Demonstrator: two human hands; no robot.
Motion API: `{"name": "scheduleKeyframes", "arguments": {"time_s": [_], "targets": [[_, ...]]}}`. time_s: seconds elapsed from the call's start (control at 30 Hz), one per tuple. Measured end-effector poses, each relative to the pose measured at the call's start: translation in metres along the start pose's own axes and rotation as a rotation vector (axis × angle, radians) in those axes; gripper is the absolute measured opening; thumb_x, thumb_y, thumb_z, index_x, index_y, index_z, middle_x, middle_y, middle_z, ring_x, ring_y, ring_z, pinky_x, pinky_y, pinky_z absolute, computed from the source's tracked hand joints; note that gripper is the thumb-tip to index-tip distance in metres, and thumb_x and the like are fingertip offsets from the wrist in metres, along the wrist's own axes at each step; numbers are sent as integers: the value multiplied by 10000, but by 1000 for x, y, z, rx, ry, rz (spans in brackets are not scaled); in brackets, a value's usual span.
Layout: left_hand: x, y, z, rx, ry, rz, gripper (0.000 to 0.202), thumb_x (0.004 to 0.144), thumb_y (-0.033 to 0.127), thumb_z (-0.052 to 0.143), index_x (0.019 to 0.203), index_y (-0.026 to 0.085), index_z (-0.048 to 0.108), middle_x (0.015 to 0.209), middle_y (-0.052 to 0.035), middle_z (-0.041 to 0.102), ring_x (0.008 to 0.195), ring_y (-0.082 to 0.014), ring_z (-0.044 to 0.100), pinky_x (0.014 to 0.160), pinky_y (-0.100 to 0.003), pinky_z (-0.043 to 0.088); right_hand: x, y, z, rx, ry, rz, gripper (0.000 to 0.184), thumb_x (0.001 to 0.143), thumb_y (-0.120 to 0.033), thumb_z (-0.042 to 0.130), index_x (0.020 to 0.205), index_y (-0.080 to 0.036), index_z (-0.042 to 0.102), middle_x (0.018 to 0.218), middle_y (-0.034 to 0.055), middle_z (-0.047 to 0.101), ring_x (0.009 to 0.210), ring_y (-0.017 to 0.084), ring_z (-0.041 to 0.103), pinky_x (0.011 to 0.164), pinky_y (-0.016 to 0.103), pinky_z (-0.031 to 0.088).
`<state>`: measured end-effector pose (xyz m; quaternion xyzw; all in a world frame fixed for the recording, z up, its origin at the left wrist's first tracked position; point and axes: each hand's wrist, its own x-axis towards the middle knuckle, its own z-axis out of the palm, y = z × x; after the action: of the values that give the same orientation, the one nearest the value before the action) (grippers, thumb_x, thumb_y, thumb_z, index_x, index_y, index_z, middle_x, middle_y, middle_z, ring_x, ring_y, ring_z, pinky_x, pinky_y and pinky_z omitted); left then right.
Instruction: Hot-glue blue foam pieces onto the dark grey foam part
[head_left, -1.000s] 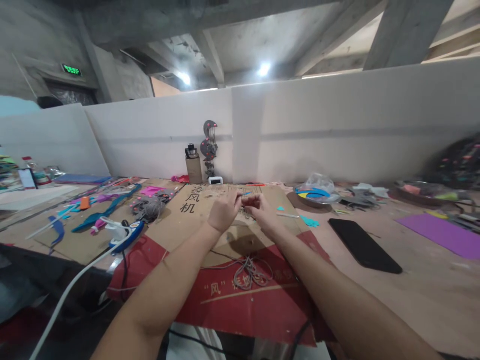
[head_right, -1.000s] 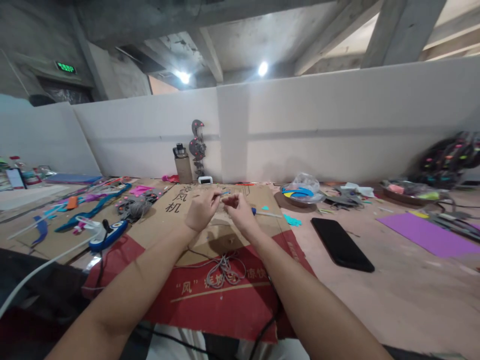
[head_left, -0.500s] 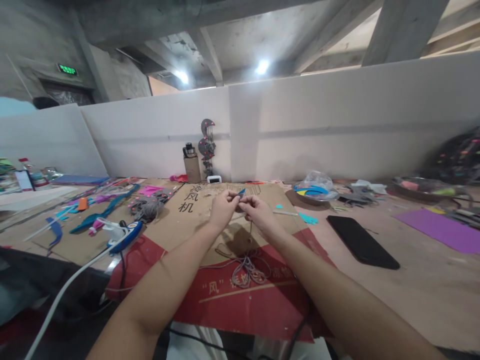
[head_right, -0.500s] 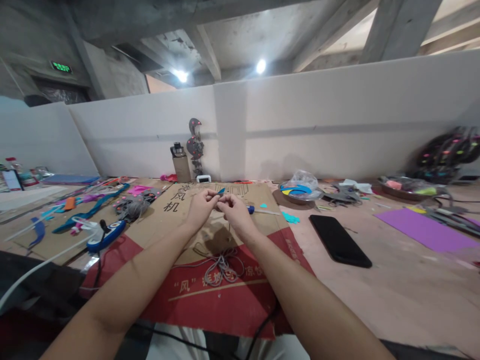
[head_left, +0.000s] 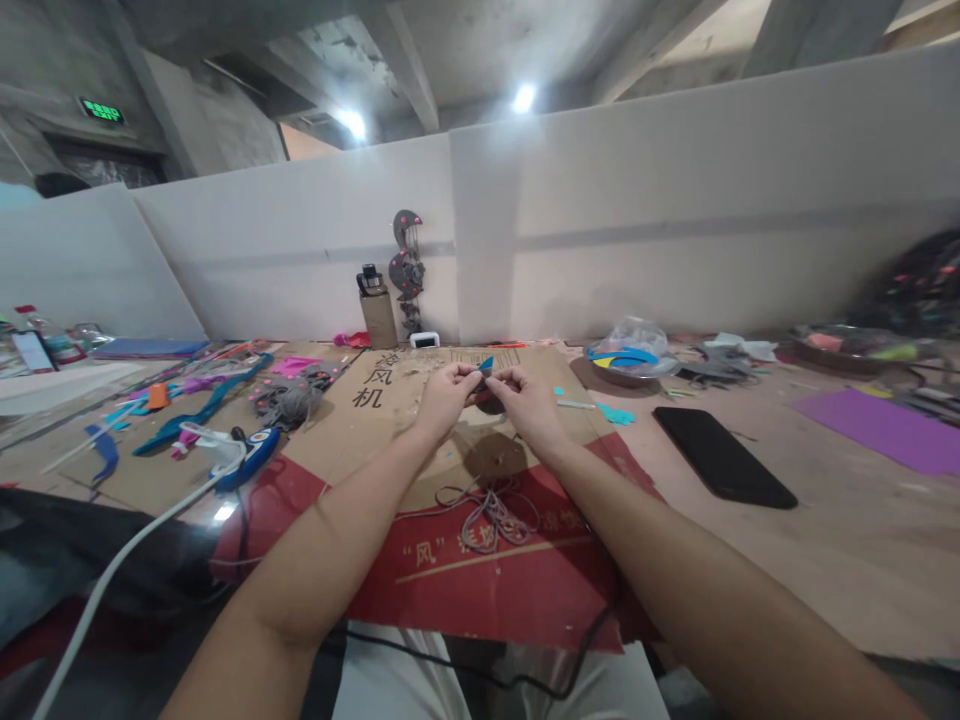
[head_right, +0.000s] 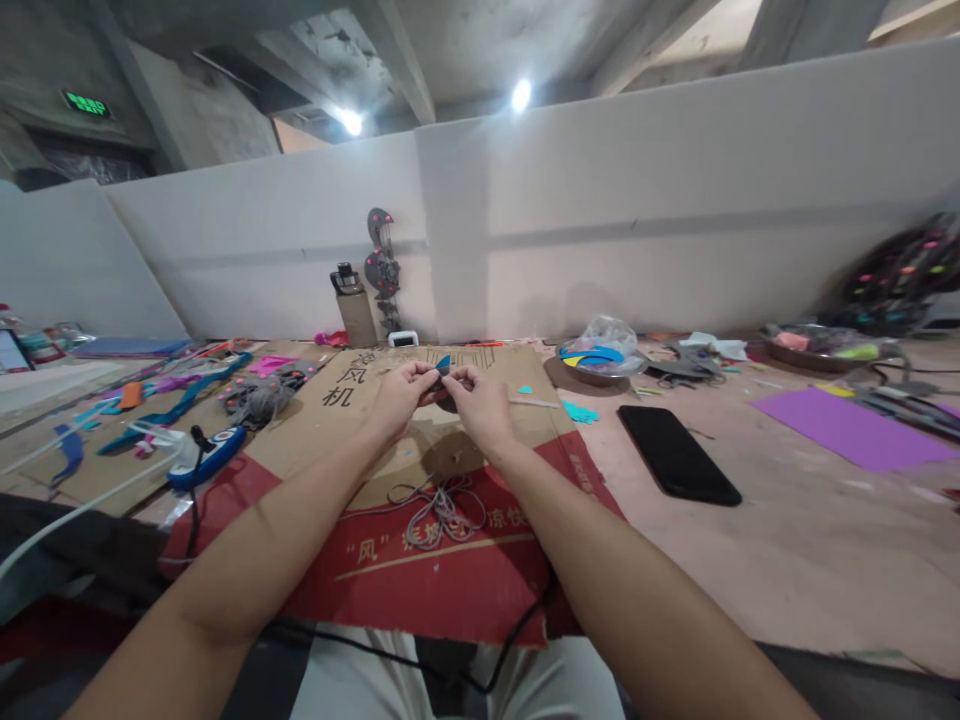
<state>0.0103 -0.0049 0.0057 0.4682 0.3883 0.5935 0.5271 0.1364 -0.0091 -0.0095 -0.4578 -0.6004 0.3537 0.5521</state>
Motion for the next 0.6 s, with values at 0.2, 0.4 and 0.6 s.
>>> {"name": "scheduleKeyframes", "arguments": {"time_s": [0.2, 0.4, 0.6], "targets": [[2, -4, -5, 227, 16, 103, 58, 782, 133, 644, 738, 151, 611, 653, -1, 650, 608, -108, 620, 705, -273, 536, 3, 18, 6, -121, -23, -106, 230, 805, -426, 503, 721, -215, 535, 681, 1, 592, 671, 159, 535, 646, 294, 423], [-3, -2, -8, 648, 22, 374, 50, 786, 153, 614, 771, 172, 657, 725, -15, 688, 668, -135, 634, 657, -244, 477, 2, 20, 11, 35, 7, 8, 111, 742, -316, 540, 730, -226, 475, 645, -15, 576, 599, 147, 561, 594, 285, 450], [-2, -5, -4, 429, -23, 245, 47, 816, 155, 603, 780, 164, 632, 719, -16, 677, 670, -131, 644, 679, -260, 523, 3, 12, 7, 182, 40, 63, 135, 681, -239, 492, 816, -229, 482, 681, -40, 559, 522, 104, 459, 494, 237, 371]]}}
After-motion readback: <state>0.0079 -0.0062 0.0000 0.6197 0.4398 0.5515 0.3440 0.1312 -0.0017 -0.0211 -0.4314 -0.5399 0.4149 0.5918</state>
